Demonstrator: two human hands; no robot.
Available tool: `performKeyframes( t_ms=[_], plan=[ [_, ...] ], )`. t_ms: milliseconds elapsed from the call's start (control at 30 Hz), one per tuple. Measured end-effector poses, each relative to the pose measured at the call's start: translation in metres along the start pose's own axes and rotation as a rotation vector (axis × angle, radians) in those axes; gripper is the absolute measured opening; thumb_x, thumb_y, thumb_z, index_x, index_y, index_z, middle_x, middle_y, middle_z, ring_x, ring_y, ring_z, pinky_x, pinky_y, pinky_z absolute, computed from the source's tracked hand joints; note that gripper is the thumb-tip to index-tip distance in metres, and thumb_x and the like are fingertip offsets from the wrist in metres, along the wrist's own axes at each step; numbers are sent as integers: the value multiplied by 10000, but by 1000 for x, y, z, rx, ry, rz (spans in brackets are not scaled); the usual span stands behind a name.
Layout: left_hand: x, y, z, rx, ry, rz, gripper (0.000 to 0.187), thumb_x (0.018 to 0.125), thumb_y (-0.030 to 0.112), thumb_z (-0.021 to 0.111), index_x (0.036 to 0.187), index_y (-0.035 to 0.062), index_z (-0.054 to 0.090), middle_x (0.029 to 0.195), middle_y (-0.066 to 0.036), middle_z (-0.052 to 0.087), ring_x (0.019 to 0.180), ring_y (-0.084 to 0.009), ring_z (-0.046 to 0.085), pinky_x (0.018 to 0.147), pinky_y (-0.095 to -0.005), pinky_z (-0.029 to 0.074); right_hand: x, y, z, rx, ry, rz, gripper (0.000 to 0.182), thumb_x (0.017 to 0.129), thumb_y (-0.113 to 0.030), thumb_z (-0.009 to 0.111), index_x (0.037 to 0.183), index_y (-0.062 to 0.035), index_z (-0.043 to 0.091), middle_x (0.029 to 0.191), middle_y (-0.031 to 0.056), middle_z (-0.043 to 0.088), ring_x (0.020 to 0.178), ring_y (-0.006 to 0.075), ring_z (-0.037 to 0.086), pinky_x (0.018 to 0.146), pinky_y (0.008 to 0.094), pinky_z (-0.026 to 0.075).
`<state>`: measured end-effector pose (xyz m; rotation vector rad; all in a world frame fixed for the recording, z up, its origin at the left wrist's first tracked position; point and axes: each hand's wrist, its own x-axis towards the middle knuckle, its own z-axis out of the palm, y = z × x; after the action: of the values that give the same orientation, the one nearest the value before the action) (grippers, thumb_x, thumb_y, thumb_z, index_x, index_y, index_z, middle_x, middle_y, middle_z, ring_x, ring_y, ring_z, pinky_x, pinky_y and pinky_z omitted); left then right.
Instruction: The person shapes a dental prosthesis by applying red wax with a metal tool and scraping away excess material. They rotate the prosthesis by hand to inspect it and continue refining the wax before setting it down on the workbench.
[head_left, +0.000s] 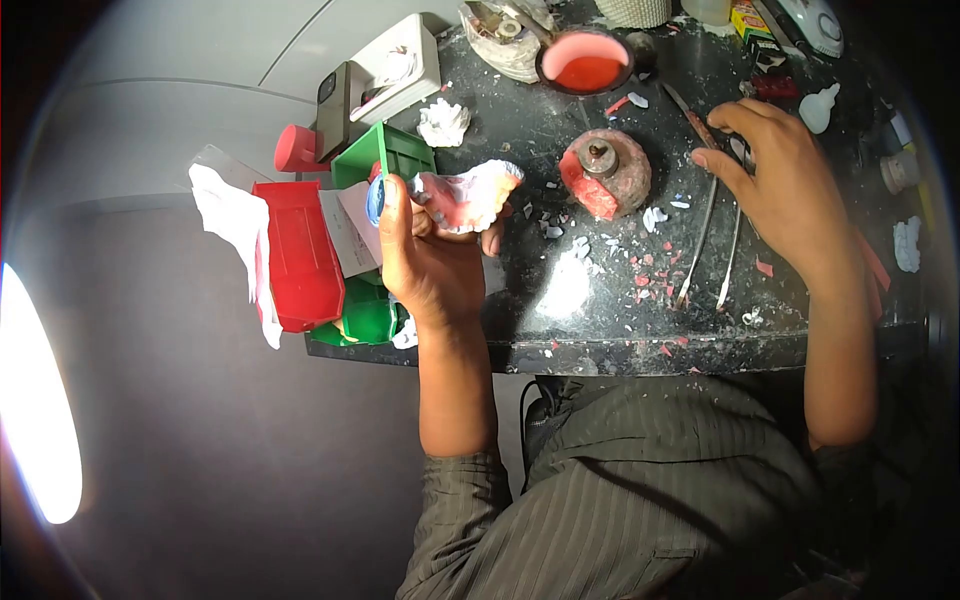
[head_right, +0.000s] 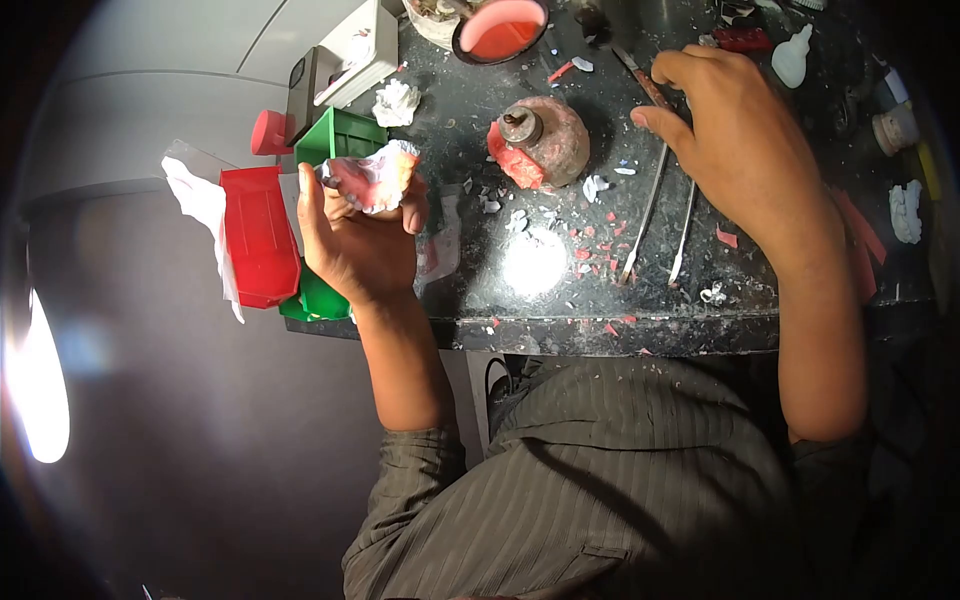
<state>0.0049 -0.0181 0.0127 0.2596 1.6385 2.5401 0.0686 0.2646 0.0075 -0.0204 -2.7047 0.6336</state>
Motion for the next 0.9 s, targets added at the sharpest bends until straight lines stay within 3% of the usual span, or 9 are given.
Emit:
performKeyframes(
  t_ms=[367,433,600,900],
  plan=[
    [-5,8,-5,-241,-115,-149,599,992,524,324,962,29,660,746,-216,627,440,-279,454,420,-316,341,9,-13,-6,68,-150,93,222,795,-106,731,894,57,616,885,208,638,851,353,633,747,424,488],
    [-5,9,-5,-391,-113,-214,544,974,499,385,924,15,630,847,-298,662,659,-380,648,386,-310,410,10,-11,-4,79,-148,95,219,792,-101,733,890,56,615,883,207,636,845,357,630,744,425,487],
    [-5,9,-10,-475,-165,-245,534,967,511,395,942,35,635,864,-293,665,673,-396,649,373,-310,405,10,-13,-3,85,-151,109,214,790,-98,733,880,53,612,872,201,631,837,368,626,736,430,482],
    [-2,5,-13,-349,-191,-220,494,1014,446,337,937,52,625,870,-294,663,657,-400,647,378,-319,418,9,-12,-2,73,-142,91,219,794,-108,734,875,51,606,852,199,624,830,379,625,716,437,480]
  ],
)
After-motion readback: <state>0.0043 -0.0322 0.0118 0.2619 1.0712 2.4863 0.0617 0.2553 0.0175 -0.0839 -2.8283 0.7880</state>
